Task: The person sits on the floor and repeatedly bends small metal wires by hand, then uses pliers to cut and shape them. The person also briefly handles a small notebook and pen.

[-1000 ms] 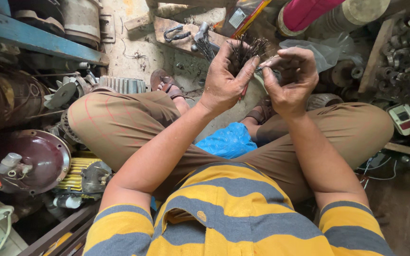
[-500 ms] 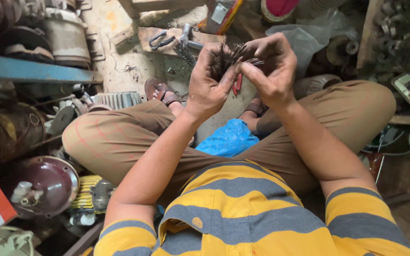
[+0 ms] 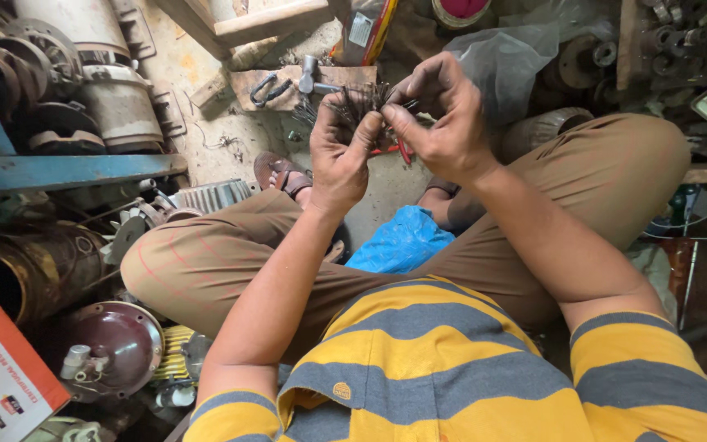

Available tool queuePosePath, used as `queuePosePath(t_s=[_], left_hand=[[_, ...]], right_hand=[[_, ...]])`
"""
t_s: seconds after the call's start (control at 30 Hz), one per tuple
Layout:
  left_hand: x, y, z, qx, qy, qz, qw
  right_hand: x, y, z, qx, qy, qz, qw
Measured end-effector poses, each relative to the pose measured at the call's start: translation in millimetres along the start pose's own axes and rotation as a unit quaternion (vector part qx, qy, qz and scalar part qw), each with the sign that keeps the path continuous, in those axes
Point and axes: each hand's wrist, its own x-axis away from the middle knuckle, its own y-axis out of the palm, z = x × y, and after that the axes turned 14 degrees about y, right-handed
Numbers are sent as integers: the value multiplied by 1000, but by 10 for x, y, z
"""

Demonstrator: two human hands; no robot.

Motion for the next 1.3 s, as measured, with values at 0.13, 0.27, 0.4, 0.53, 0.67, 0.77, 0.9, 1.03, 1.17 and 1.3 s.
queuePosePath(t_s=[0.13,0.27,0.4,0.53,0.67,0.77,0.9,1.03,1.17,1.3], left_hand=[[11,-28,-74,-1,-1,51,999],[-31,-30,-104,107,-34,146,983],[-48,-20,-40,142,-65,162,974],[-18,22,41,77,-37,84,993],[-18,33,69,48,-37,99,993],[-23,30,61,67,18,81,994],[-1,-8,97,104,24,59,993],[5,-19,130,83,8,72,994],[-3,-19,146,73,8,77,994],[7,-9,161,116,10,67,991]], right_hand=[[60,105,-35,25,-20,41,999],[67,200,-46,25,-54,45,997],[55,264,-51,-5,-36,47,998],[76,236,-51,101,-97,80,987],[116,231,-12,171,-141,97,970],[127,269,31,126,-124,94,980],[108,263,71,107,-115,76,985],[73,246,117,124,-161,62,977],[92,277,144,85,-141,67,984],[102,277,121,100,-120,68,985]])
